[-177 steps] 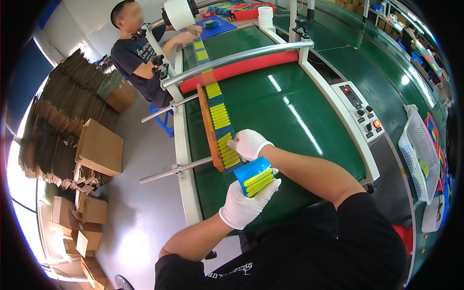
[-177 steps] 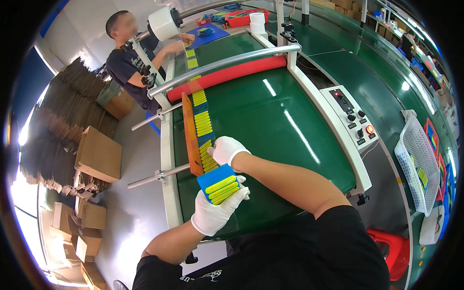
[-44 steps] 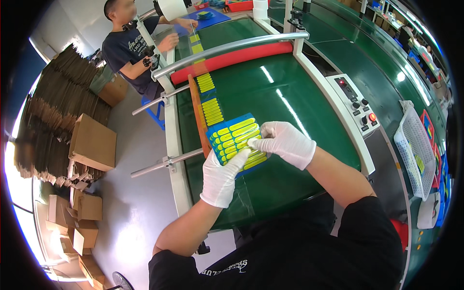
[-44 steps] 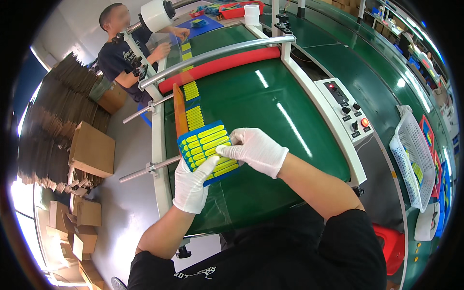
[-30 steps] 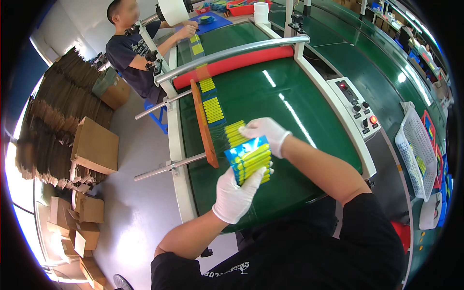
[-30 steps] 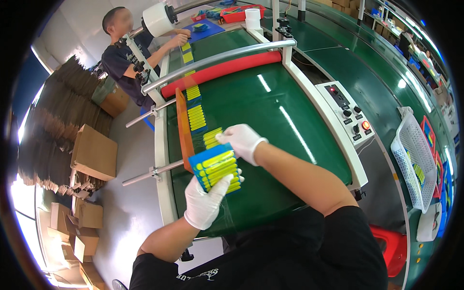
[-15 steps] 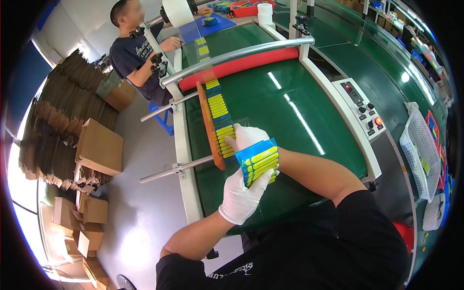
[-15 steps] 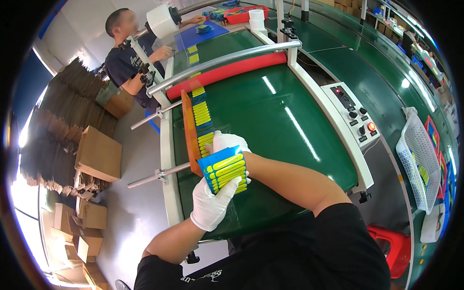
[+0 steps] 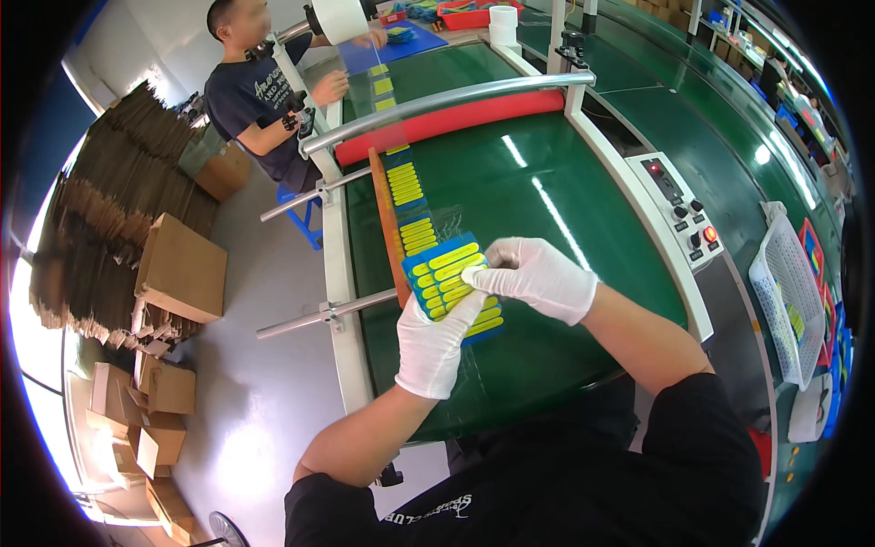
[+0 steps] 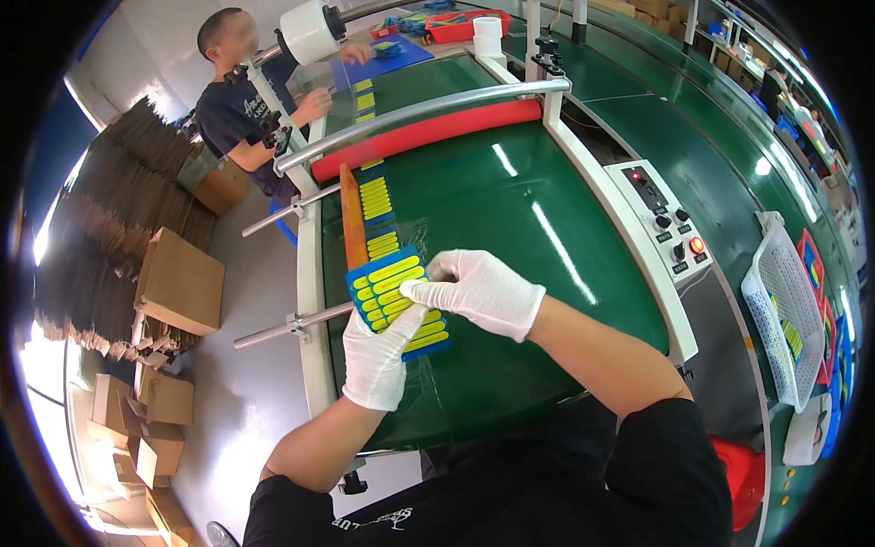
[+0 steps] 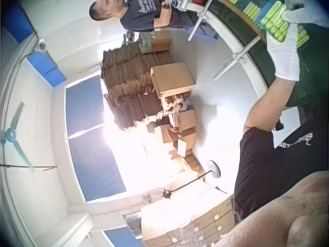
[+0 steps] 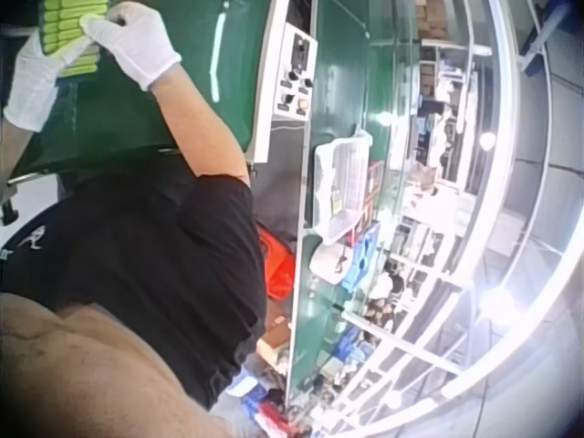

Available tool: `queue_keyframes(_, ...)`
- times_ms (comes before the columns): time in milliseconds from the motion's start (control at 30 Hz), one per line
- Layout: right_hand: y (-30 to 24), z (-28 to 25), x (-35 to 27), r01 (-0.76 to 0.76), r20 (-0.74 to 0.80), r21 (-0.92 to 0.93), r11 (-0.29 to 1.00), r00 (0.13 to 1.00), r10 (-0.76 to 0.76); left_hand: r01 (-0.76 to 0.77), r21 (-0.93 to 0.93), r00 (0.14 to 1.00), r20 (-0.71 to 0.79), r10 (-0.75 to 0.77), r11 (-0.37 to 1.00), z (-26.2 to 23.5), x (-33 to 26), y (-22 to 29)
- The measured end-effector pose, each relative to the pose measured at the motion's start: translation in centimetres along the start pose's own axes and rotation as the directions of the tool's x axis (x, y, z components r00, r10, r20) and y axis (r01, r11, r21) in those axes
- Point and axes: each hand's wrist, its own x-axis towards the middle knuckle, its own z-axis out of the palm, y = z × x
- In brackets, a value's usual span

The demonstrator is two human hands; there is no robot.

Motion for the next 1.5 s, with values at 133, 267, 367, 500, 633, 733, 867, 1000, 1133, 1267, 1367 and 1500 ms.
queue_keyframes(133, -0.6, -0.8, -0.2, -0.096, -0.086, 0.202, 0.975, 0.99, 0.116, 0.051, -0.122, 0.999, 0.007, -0.05, 0.991, -0.2, -0.5, 0.5)
queue_keyframes(267, -0.2, -2.5, -0.4, -0.086, -0.181, 0.293, 0.952, 0.973, 0.144, 0.03, -0.09, 0.999, -0.009, -0.031, 0.995, 0.2, -1.0, 0.9)
queue_keyframes(367, -0.7, -0.6, -1.4, -0.031, -0.05, 0.067, 0.997, 0.998, 0.034, -0.03, 0.024, 0.999, 0.03, 0.029, 0.999, 0.1, -0.6, 0.2)
queue_keyframes(500, -0.1, -0.3, -1.3, 0.018, -0.076, 0.082, 0.996, 0.997, -0.012, -0.019, 0.005, 0.999, 0.039, 0.019, 1.0, 0.1, -0.7, -0.1)
queue_keyframes(633, 0.0, -2.7, 1.2, 0.013, -0.258, 0.337, 0.941, 0.963, 0.079, 0.04, -0.041, 0.996, 0.081, -0.037, 0.998, 0.1, -1.8, 0.8)
queue_keyframes(733, 2.8, -3.8, 2.7, -0.105, -0.19, 0.061, 0.993, 0.975, 0.115, 0.012, 0.029, 0.986, 0.168, -0.017, 0.999, 0.6, -2.9, 0.4)
queue_keyframes(867, 5.6, -0.1, 5.0, -0.084, 0.017, -0.315, 0.946, 0.995, 0.094, 0.061, 0.193, 0.951, 0.288, -0.116, 0.979, 0.8, -3.7, 0.0)
queue_keyframes(1000, 2.8, 2.4, 6.3, -0.297, 0.01, -0.304, 0.905, 0.949, 0.314, -0.073, 0.302, 0.921, 0.387, -0.053, 0.95, 0.2, -3.7, -0.4)
queue_keyframes(1133, 3.3, 3.6, 7.7, -0.232, -0.044, -0.445, 0.865, 0.97, 0.238, -0.087, 0.337, 0.933, 0.358, -0.041, 0.938, 0.2, -3.2, -0.5)
queue_keyframes(1267, 3.9, 4.3, 8.7, -0.234, -0.133, -0.536, 0.811, 0.972, 0.192, -0.093, 0.311, 0.939, 0.344, -0.021, 0.946, 0.4, -3.0, -0.6)
queue_keyframes(1367, 3.9, 4.3, 9.3, -0.188, -0.121, -0.668, 0.72, 0.982, 0.144, -0.11, 0.417, 0.911, 0.406, -0.076, 0.902, -0.1, -2.8, -0.7)
queue_keyframes(1500, 3.1, 4.4, 9.1, -0.188, -0.122, -0.731, 0.656, 0.982, 0.146, -0.102, 0.451, 0.918, 0.386, -0.091, 0.887, -0.1, -2.8, -0.2)
